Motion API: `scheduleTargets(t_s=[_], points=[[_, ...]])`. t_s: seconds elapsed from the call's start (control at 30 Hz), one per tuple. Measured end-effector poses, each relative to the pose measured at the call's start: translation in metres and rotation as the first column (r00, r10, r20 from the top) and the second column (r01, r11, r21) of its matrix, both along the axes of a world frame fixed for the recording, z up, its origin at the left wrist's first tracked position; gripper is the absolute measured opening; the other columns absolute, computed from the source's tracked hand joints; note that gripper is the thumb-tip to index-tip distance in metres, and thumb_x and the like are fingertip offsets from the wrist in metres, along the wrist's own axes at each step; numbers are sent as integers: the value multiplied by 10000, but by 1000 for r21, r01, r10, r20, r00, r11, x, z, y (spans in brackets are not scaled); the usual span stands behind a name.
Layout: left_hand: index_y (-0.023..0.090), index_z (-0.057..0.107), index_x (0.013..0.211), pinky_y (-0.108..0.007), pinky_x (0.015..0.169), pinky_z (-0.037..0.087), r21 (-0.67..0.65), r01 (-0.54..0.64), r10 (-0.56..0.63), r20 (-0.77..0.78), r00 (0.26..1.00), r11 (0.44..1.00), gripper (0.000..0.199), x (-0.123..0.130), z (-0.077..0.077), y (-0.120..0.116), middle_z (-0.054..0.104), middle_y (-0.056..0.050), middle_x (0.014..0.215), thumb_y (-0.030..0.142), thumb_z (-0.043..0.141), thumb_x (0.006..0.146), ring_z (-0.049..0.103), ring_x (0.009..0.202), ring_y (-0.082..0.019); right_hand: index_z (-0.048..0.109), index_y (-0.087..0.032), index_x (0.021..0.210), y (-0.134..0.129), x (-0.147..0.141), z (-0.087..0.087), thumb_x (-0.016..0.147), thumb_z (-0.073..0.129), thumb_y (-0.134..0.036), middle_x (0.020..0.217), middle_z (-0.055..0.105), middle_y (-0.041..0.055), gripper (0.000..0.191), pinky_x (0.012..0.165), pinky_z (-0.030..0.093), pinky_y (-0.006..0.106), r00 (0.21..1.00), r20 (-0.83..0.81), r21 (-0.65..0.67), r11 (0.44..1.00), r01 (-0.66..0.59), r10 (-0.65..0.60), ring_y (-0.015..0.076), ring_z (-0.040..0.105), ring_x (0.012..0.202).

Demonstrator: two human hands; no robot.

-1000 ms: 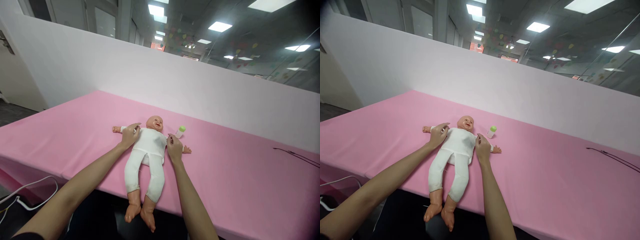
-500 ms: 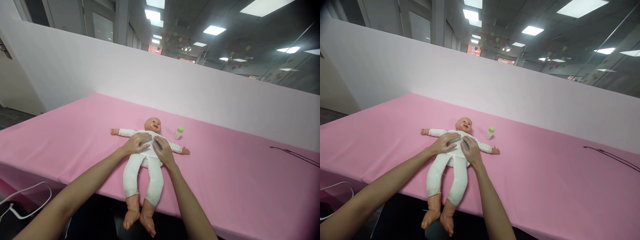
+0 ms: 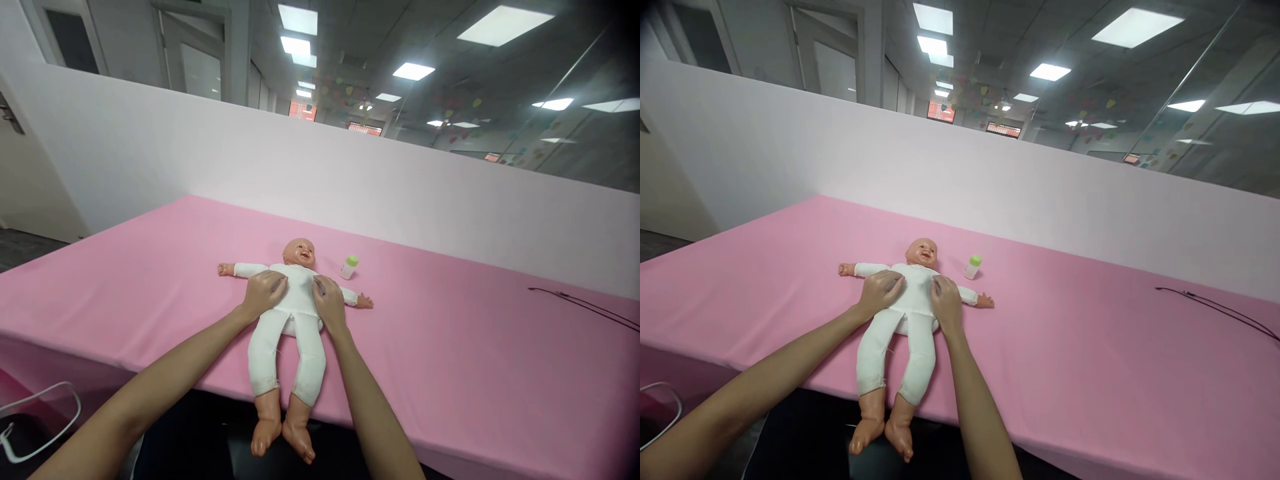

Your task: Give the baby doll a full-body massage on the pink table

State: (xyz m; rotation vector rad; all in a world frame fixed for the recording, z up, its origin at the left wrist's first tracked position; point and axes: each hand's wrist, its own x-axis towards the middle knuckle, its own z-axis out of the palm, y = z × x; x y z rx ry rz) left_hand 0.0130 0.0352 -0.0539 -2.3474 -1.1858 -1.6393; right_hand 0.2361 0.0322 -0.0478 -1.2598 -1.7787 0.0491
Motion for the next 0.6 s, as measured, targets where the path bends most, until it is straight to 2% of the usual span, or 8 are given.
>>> scheduleTargets(t_s=[0.17,0.23,0.3,0.37,0.43,0.5,0.57,0.6], points=[[202,752,1153,-418,1013,538,-53,248,-252,-79,965,967,256,-4,7,2,781,-84,1199,349,600,1009,717,1135,-261,758,-187,1084,0,11,4,963,520,-353,1157,776,127,314,1007,518,454,999,12,-27,999,-34,34,300,695,1094],[200,742,1197,-445,1085,502,-92,191,-198,-66,978,977,297,-8,6,7,756,-98,1269,370,574,1020,682,1216,-276,763,-174,1070,0,18,7,968,509,-372,1141,779,136,339,1004,508,450,998,-10,-39,997,66,-67,304,694,1085],[188,735,1206,-475,1095,491,-170,57,-67,-52,996,984,335,-15,4,14,746,-121,1280,388,525,1037,670,1229,-297,765,-149,1070,0,26,9,966,486,-360,1143,774,160,365,1006,493,460,975,-18,-83,972,220,-222,319,684,1090],[171,713,1241,-488,1087,490,-256,-15,-13,-108,994,967,380,-22,0,22,731,-141,1302,403,479,1051,662,1229,-311,763,-136,1080,1,35,10,965,468,-343,1159,768,172,379,1015,481,461,960,18,-153,948,280,-281,326,675,1101],[160,680,1291,-482,1081,486,-300,-28,-34,-198,980,953,417,-28,-4,28,722,-148,1310,406,429,1066,660,1217,-309,759,-144,1088,3,40,8,984,443,-348,1162,767,164,391,1014,481,447,975,57,-214,952,220,-213,316,677,1095],[152,637,1352,-470,1090,468,-311,-38,-52,-276,960,950,447,-30,-8,33,709,-148,1328,383,361,1086,646,1227,-297,739,-154,1157,5,39,5,1010,430,-382,1230,749,152,411,1037,475,424,994,78,-235,968,88,-71,300,668,1143],[138,603,1400,-493,1128,425,-304,-90,-27,-358,933,948,475,-30,-11,34,680,-159,1382,368,319,1096,610,1281,-307,693,-163,1264,6,33,1,1033,429,-430,1339,706,143,441,1082,452,407,993,113,-230,973,-5,32,288,635,1232],[127,592,1416,-517,1154,390,-297,-133,3,-401,916,945,489,-30,-12,34,657,-168,1419,372,314,1097,579,1323,-324,669,-170,1301,6,30,-1,1045,419,-450,1367,690,141,454,1094,442,406,989,143,-233,973,-9,43,285,623,1254]])
